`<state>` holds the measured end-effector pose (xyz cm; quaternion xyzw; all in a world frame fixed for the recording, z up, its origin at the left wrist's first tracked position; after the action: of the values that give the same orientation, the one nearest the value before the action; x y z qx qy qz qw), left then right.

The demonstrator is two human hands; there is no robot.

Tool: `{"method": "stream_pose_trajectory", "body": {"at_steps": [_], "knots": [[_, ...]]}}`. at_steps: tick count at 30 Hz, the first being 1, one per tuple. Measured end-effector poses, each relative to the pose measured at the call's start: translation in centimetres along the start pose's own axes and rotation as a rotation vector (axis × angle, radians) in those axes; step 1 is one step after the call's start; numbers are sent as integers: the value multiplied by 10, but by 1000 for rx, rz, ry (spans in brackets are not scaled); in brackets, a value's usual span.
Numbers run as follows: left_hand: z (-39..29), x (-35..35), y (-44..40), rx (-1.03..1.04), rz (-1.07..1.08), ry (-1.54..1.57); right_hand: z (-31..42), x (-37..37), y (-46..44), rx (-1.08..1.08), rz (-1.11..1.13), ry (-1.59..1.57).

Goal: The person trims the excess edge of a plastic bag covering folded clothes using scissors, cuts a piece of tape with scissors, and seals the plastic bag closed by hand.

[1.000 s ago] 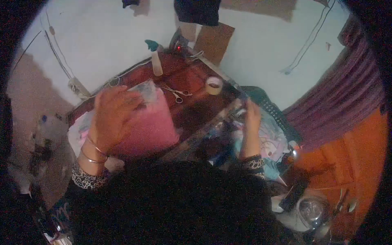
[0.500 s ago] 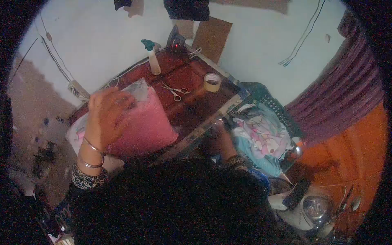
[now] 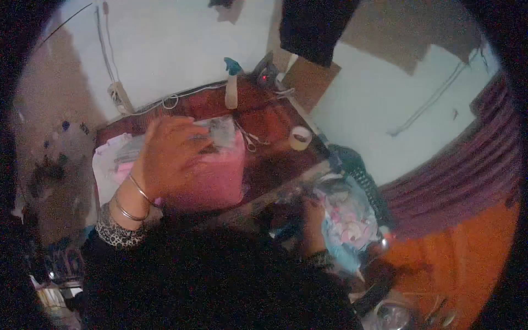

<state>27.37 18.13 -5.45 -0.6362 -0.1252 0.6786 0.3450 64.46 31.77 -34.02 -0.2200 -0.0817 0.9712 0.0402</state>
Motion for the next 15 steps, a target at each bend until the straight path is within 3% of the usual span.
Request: {"method": "stream_pose_trajectory", "body": {"at_steps": [2,3,4,6,8,10,12,13,15], "knots": [[1,0,0,-11,13,100,15,-23,-8,13,118,258],[3,-1,1,-25,-1,100,61,-29,-10,138,218,333],[3,-2,2,-14,11,126,90,-35,-18,125,219,344],[3,-3,4,-12,15,155,140,-37,-29,13,376,241],[2,-5,6,-25,23,148,238,-31,-29,-427,400,387],[2,-7,8,-52,37,143,298,-17,-26,-397,572,176],[4,-8,10,-80,49,137,361,1,-11,-622,854,188],[5,-8,10,-78,68,147,385,9,-10,-635,861,197],[6,-7,11,-81,78,156,417,33,12,-698,1463,166]]}}
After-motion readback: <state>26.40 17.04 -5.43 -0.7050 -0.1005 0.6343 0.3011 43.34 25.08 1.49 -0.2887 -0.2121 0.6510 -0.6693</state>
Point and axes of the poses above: each hand's wrist, its own y-axis away from the middle knuckle, its own x-axis out of the palm, z = x × y, the point moved 4 cm from there along -y, towards the middle knuckle, and after that the axes turned 4 degrees about -y, right-handed, at the moved point
